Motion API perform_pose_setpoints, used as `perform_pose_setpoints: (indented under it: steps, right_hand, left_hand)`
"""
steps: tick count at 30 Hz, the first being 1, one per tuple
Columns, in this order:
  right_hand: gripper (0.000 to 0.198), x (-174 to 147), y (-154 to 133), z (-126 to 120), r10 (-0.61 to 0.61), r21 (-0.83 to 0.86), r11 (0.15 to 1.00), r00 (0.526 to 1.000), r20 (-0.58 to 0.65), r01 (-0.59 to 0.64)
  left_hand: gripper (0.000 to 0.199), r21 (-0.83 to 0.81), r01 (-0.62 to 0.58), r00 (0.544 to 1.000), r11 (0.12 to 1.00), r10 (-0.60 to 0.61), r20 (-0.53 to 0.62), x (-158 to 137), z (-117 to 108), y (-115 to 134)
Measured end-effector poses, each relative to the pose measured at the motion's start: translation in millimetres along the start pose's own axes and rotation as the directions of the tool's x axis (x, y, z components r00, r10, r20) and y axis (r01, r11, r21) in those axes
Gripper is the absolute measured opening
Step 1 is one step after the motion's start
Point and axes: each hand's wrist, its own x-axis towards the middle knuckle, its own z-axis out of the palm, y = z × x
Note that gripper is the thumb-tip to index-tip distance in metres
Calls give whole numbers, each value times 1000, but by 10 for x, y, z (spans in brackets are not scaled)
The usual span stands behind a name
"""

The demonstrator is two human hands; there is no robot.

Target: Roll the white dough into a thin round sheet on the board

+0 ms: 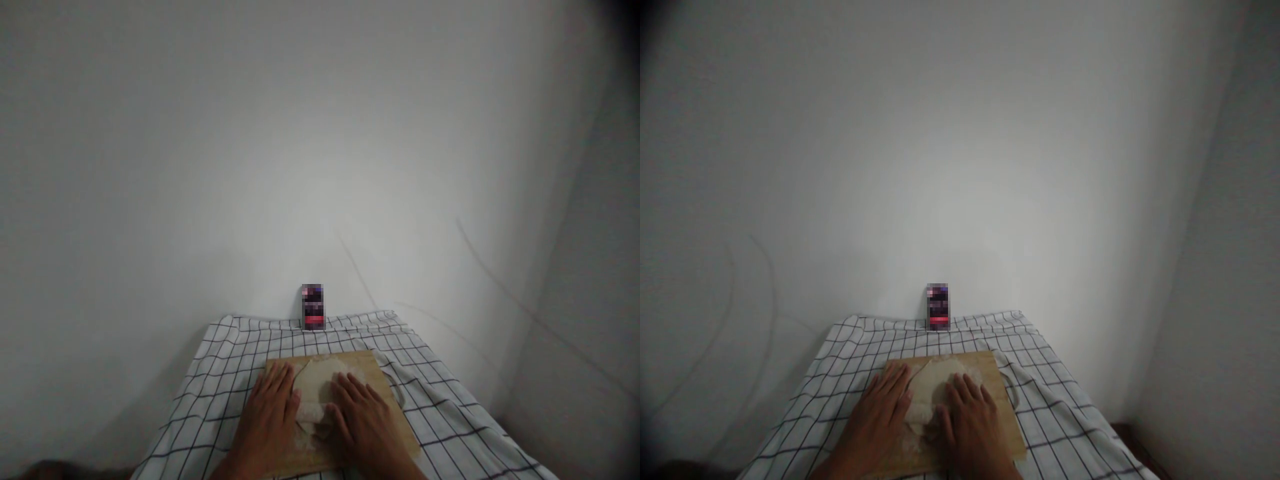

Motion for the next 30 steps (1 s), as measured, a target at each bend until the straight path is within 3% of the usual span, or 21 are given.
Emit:
perform_pose_setpoints:
  steps: [3, 7, 9, 15, 21, 30]
  right_hand:
    - [43, 157, 58, -32, -14, 13, 1000, 1000, -8, 14]
    - [43, 458, 175, -99, 41, -4, 999, 999, 28, -41]
    - [41, 599, 247, -121, 45, -32, 999, 997, 62, -43]
    - [38, 831, 388, -114, 89, -64, 995, 988, 126, -82]
    - [38, 839, 410, -64, 78, -63, 995, 992, 102, -72]
    - [36, 483, 168, -72, -27, -126, 992, 999, 28, 31]
  left_hand:
    - [45, -3, 17, 997, 1000, -17, 70, 187, 98, -69]
    - [41, -49, 69, 955, 996, -52, 293, 663, 225, -167]
    - [37, -122, 26, 928, 992, 21, 372, 920, 287, -206]
    - [31, -149, 82, 919, 986, -17, 394, 1378, 534, -276]
    - [35, -134, 114, 924, 984, -56, 378, 1285, 624, -277]
    - [37, -75, 63, 948, 995, -37, 317, 716, 326, -222]
